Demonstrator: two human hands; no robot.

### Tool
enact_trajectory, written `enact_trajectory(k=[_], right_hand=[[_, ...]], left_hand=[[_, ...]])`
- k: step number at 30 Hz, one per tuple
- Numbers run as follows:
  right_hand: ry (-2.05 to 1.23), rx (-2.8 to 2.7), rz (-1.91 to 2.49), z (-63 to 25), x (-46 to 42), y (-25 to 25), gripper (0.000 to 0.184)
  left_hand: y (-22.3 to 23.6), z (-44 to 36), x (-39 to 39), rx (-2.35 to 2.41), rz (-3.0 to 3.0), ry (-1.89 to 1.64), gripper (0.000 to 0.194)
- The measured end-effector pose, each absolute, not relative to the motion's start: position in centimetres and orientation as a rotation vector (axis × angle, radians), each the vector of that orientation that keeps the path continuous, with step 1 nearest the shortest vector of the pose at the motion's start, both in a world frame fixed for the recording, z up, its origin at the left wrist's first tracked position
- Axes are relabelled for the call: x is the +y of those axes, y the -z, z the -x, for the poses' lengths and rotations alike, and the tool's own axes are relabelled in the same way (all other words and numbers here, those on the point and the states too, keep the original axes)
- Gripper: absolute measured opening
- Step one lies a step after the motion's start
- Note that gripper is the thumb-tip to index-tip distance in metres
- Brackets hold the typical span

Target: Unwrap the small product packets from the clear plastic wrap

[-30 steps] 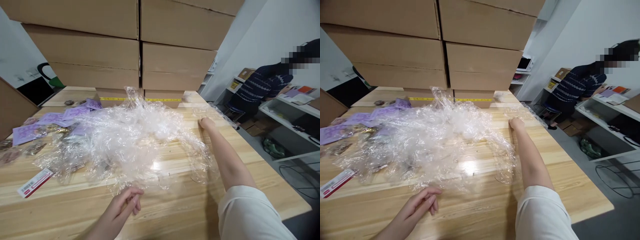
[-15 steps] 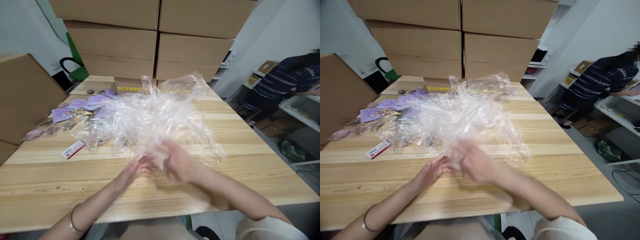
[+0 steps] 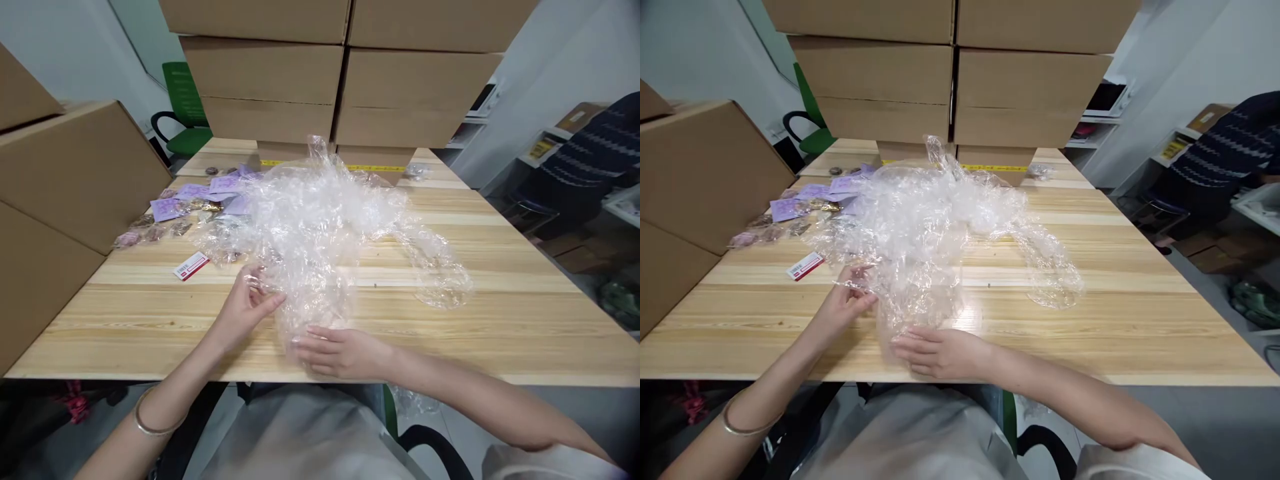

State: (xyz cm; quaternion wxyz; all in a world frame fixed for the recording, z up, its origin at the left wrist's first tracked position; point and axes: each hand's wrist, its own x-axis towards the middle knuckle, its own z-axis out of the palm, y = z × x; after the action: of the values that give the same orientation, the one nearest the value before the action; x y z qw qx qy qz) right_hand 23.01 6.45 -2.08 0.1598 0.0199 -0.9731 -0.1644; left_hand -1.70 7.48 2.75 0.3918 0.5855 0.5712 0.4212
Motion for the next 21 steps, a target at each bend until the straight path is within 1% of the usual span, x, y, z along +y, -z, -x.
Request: enact_trajectory(k=[2,3,5,7,8,10,11,13,14,15,18,21], right_hand=[[0.475,-2.734,-0.095,-22.6,5.8,2.5,0.019],[0.456,-2.709,-0.120,-22.4,5.5,2.8,0.018],[0.370,-2.693,-0.206,-22.2,4.9,3.5,0.017],[0.238,-2.757,-0.252,-22.1,4.7,4.2,0.021],[0.154,-2.812,-0.207,-22.0,4.9,4.3,0.022],[-0.047,-2.895,0.066,-21.9,5.9,4.4,0.022],[-0.157,-2.886,0.284,-21.9,6.8,4.2,0.027],[-0.400,-2.709,0.793,-22.4,9.5,3.5,0.037],[-0.495,-2.563,1.027,-22.9,11.1,3.1,0.039],[-0.583,-2.386,1.253,-23.6,12.8,2.7,0.036],[-0.588,-2.109,1.537,-26.0,17.3,1.7,0.028],[-0.624,-1.928,1.607,-27.5,18.8,0.9,0.032]], left_hand=[[-3.4,2.0,7.2,1.360,-1.594,-1.036,0.034],[-3.8,2.3,7.0,1.299,-1.629,-1.030,0.023],[-4.9,3.0,6.3,1.191,-1.621,-1.131,0.018],[-6.3,4.2,5.3,1.096,-1.493,-1.382,0.017],[-7.0,4.9,4.7,1.045,-1.410,-1.529,0.018],[-8.4,6.1,3.6,0.939,-1.288,-1.768,0.020],[-8.9,6.6,3.1,0.895,-1.259,-1.836,0.020],[-9.4,7.1,2.3,0.833,-1.251,-1.871,0.017],[-9.3,7.2,2.0,0.820,-1.249,-1.859,0.015],[-9.1,7.2,1.7,0.819,-1.237,-1.842,0.013],[-7.8,7.1,1.2,0.873,-1.172,-1.804,0.010],[-6.2,7.0,1.0,0.913,-1.120,-1.734,0.017]])
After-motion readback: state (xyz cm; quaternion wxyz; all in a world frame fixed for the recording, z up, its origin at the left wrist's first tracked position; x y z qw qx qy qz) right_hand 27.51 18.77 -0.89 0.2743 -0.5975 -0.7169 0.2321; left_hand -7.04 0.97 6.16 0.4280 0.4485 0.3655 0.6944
